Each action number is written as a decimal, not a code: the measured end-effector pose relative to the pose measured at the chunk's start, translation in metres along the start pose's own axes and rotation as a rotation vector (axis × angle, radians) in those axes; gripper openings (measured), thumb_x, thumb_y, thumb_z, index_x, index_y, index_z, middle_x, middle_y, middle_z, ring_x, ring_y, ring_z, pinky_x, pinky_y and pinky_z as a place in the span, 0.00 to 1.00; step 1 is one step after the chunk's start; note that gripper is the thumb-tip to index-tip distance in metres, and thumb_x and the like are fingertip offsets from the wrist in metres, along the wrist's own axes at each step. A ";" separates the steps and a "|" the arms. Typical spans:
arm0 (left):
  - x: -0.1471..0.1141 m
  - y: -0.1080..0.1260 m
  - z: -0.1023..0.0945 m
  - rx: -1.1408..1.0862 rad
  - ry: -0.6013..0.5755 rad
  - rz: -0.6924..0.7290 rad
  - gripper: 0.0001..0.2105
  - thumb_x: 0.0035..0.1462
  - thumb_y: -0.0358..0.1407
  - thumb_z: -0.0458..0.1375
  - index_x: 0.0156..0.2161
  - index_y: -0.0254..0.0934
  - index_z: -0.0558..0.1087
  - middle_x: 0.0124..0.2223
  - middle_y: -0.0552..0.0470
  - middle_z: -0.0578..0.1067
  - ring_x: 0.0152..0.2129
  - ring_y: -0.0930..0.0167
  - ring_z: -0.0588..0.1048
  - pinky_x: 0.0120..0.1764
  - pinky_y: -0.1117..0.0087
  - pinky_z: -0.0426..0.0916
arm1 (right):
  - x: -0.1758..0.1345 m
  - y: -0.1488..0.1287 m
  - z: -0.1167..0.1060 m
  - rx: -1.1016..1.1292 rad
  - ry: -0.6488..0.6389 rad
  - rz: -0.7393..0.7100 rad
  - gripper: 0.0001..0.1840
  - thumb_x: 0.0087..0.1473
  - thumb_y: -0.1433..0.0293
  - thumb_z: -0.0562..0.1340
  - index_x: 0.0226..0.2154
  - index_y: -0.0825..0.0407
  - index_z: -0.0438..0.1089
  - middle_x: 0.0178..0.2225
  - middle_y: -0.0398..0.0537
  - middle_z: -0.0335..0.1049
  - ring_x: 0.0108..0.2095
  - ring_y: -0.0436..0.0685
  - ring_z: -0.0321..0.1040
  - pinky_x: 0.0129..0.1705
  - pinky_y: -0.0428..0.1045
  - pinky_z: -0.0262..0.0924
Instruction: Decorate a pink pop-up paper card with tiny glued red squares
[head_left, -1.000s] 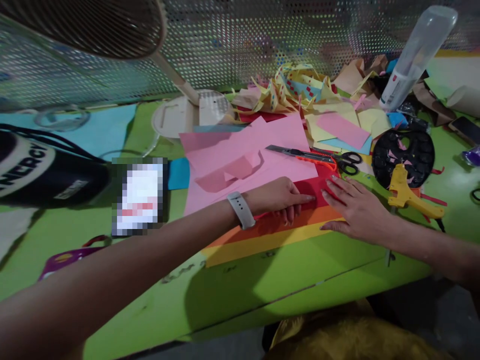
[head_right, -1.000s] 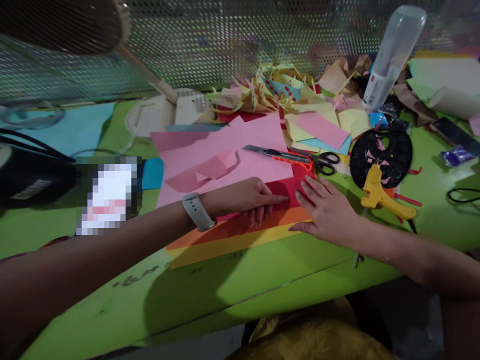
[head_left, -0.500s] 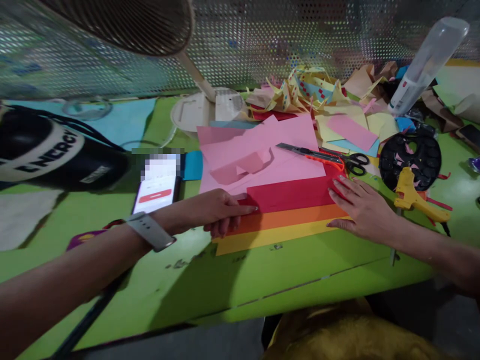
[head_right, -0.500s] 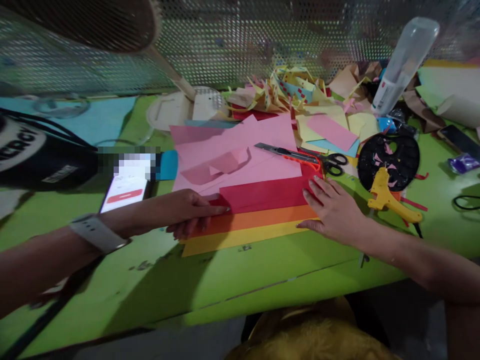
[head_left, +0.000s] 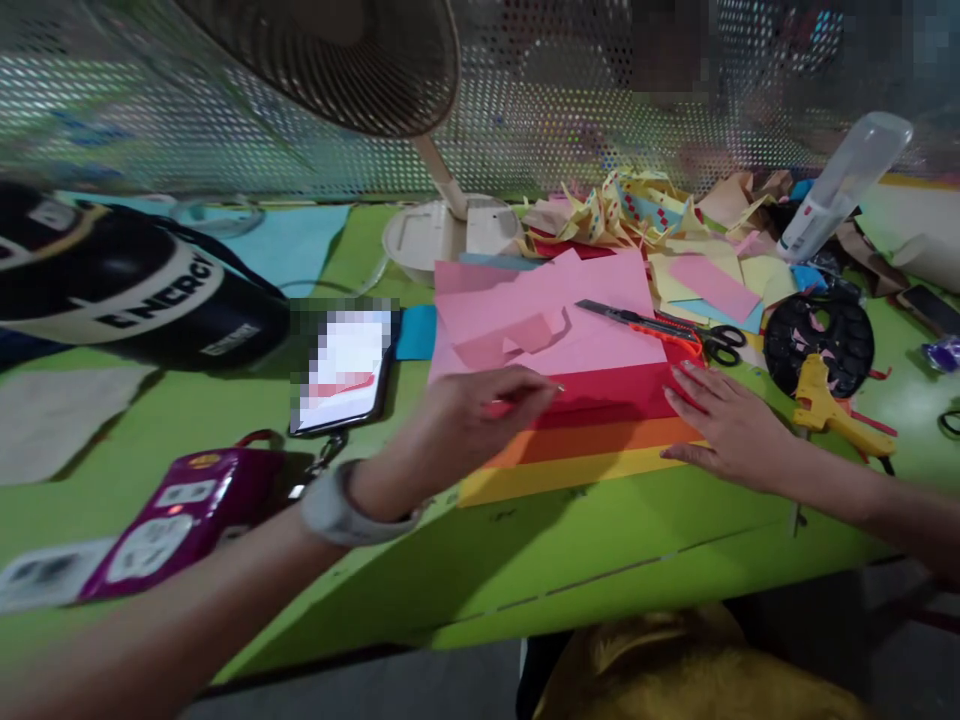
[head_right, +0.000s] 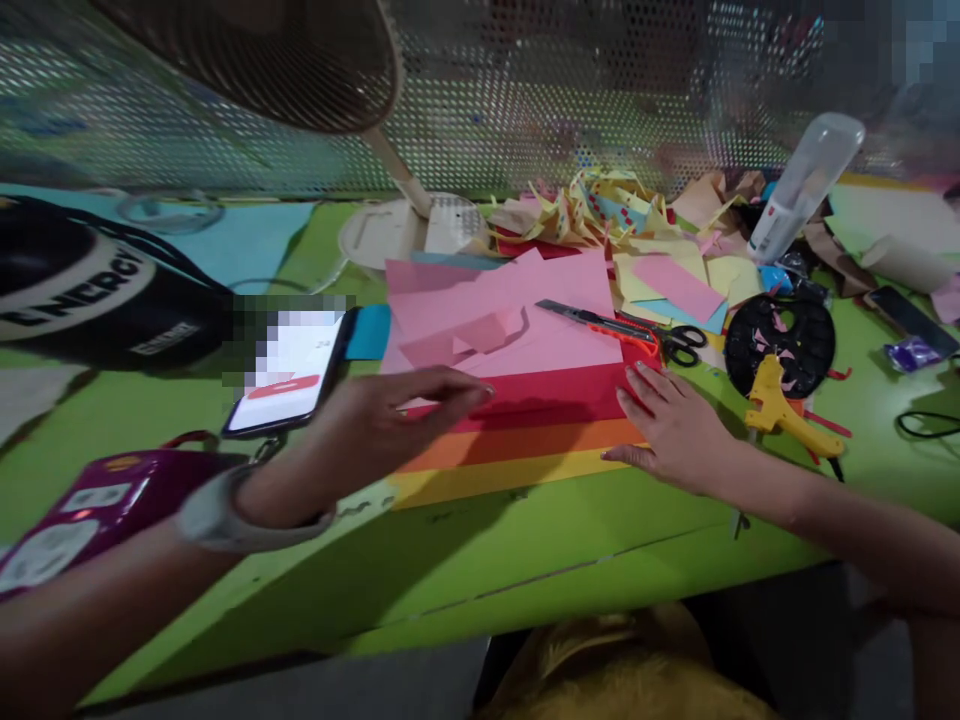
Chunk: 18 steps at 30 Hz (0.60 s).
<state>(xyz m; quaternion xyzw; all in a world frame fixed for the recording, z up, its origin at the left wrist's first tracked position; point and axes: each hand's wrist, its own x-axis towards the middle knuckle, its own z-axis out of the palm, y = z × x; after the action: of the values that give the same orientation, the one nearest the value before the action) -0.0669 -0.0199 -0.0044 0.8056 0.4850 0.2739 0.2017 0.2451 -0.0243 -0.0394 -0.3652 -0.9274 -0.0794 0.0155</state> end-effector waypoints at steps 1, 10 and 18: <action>0.000 0.004 0.010 0.078 0.001 0.107 0.16 0.65 0.45 0.51 0.41 0.37 0.77 0.38 0.47 0.83 0.33 0.68 0.81 0.36 0.67 0.75 | 0.001 -0.001 -0.001 -0.003 -0.013 -0.007 0.39 0.63 0.47 0.48 0.58 0.63 0.66 0.61 0.65 0.61 0.63 0.72 0.56 0.60 0.65 0.59; -0.012 -0.005 0.076 0.428 -0.071 0.417 0.35 0.65 0.55 0.45 0.66 0.27 0.54 0.66 0.33 0.62 0.64 0.58 0.60 0.64 0.55 0.56 | 0.031 -0.020 -0.002 0.023 -0.067 -0.008 0.40 0.61 0.47 0.51 0.59 0.64 0.65 0.62 0.68 0.60 0.64 0.72 0.54 0.64 0.65 0.53; -0.017 -0.015 0.080 0.427 -0.109 0.332 0.45 0.61 0.62 0.43 0.68 0.25 0.48 0.68 0.31 0.56 0.66 0.54 0.54 0.65 0.51 0.49 | 0.034 -0.011 0.005 0.009 0.051 -0.026 0.39 0.62 0.46 0.49 0.56 0.62 0.68 0.61 0.67 0.62 0.64 0.70 0.55 0.63 0.64 0.52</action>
<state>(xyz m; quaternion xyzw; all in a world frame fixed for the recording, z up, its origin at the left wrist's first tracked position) -0.0324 -0.0327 -0.0790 0.9119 0.3815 0.1512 0.0055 0.2125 -0.0085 -0.0434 -0.3508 -0.9318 -0.0845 0.0396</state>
